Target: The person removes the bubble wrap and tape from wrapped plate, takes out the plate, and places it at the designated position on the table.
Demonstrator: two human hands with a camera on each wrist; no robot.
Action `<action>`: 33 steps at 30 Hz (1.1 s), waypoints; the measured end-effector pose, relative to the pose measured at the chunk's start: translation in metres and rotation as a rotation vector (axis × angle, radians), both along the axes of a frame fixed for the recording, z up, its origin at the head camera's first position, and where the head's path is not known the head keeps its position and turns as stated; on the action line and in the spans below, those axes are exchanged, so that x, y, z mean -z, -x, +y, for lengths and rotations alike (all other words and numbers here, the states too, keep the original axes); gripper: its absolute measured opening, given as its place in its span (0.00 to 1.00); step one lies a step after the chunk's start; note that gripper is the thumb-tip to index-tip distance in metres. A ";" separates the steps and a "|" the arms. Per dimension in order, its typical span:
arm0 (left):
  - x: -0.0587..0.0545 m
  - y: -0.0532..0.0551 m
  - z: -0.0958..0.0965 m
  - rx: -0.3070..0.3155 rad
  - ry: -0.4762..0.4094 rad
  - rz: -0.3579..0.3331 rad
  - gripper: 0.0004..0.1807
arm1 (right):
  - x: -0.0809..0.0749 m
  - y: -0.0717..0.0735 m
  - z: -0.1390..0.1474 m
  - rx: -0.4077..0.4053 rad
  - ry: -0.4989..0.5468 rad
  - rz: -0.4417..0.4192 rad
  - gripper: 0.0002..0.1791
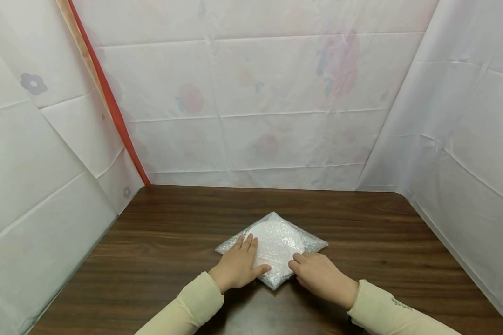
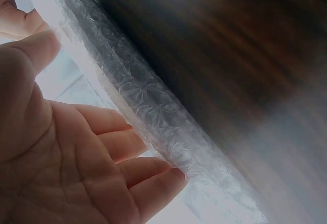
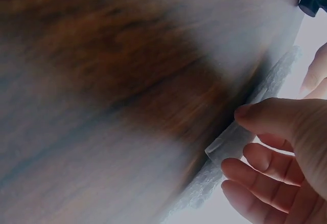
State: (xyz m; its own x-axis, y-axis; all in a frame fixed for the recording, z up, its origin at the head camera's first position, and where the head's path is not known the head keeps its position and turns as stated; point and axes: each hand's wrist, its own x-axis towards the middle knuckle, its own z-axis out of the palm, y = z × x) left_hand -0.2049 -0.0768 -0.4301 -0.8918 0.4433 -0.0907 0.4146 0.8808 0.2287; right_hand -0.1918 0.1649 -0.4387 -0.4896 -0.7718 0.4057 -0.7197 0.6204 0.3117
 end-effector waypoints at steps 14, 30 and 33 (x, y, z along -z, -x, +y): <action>-0.001 0.000 0.000 0.011 -0.001 0.005 0.48 | 0.002 0.000 0.002 -0.019 0.000 0.057 0.15; 0.000 0.002 0.000 0.013 0.006 0.003 0.48 | 0.002 0.004 0.001 -0.017 0.006 0.090 0.14; 0.001 0.001 -0.001 0.009 0.005 -0.004 0.49 | 0.002 0.005 0.001 -0.026 0.016 0.108 0.14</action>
